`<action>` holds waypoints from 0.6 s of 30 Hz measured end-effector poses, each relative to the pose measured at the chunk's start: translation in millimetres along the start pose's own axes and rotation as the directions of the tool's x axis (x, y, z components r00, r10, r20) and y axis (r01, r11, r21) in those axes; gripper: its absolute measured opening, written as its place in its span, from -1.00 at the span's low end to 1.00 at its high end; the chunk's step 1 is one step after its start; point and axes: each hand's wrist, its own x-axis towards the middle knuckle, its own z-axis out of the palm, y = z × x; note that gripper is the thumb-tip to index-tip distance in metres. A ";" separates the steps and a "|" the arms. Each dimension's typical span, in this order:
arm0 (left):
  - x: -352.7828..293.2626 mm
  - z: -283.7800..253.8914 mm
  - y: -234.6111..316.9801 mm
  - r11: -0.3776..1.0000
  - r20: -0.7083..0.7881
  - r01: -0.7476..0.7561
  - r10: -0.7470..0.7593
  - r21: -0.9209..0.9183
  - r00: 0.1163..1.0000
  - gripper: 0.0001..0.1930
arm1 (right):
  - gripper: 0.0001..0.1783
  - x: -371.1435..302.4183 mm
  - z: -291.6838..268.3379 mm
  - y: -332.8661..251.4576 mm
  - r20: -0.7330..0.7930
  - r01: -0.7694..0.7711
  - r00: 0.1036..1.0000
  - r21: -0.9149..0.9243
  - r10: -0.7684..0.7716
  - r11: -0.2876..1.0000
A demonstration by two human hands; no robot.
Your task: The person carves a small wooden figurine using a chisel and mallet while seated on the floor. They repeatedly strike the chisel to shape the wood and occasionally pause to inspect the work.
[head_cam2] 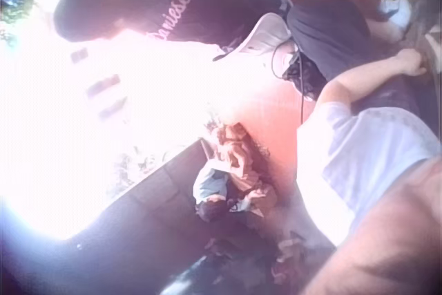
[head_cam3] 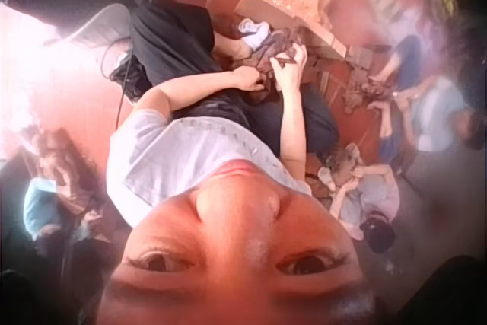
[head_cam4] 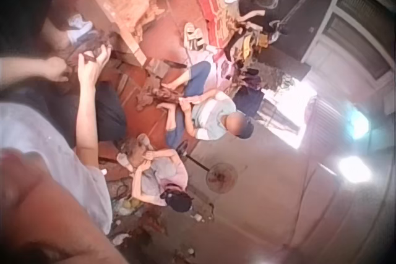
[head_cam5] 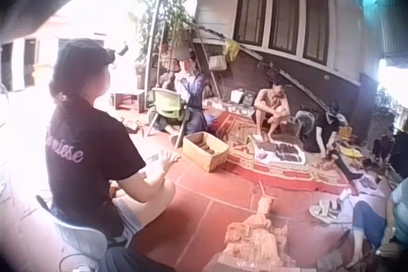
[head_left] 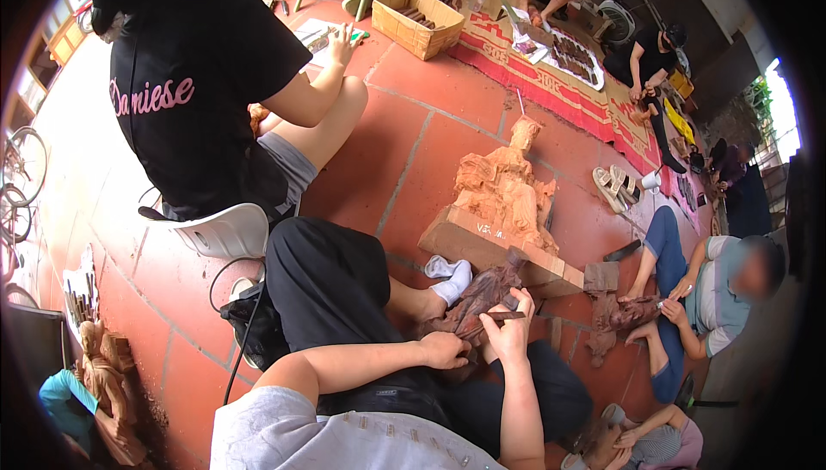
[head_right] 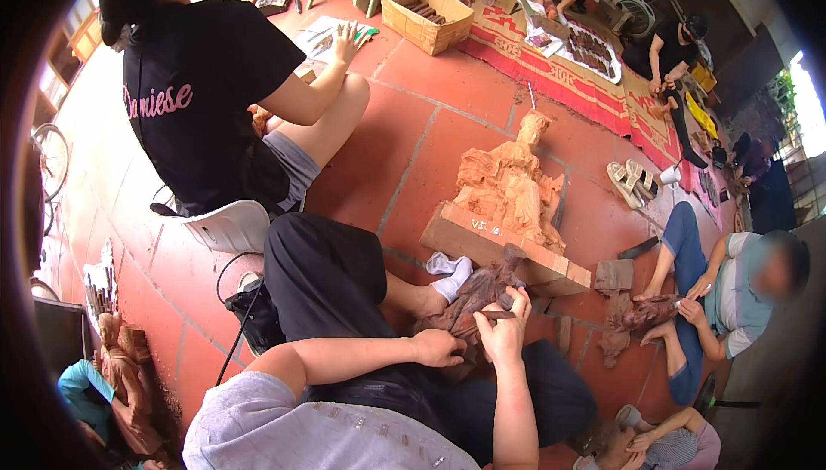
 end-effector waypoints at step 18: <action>-9.7 0.6 8.2 0.995 -0.081 0.039 -0.032 0.094 0.996 -0.73 | -0.78 -5.5 13.3 12.7 -0.062 0.022 0.998 0.041 -0.019 0.999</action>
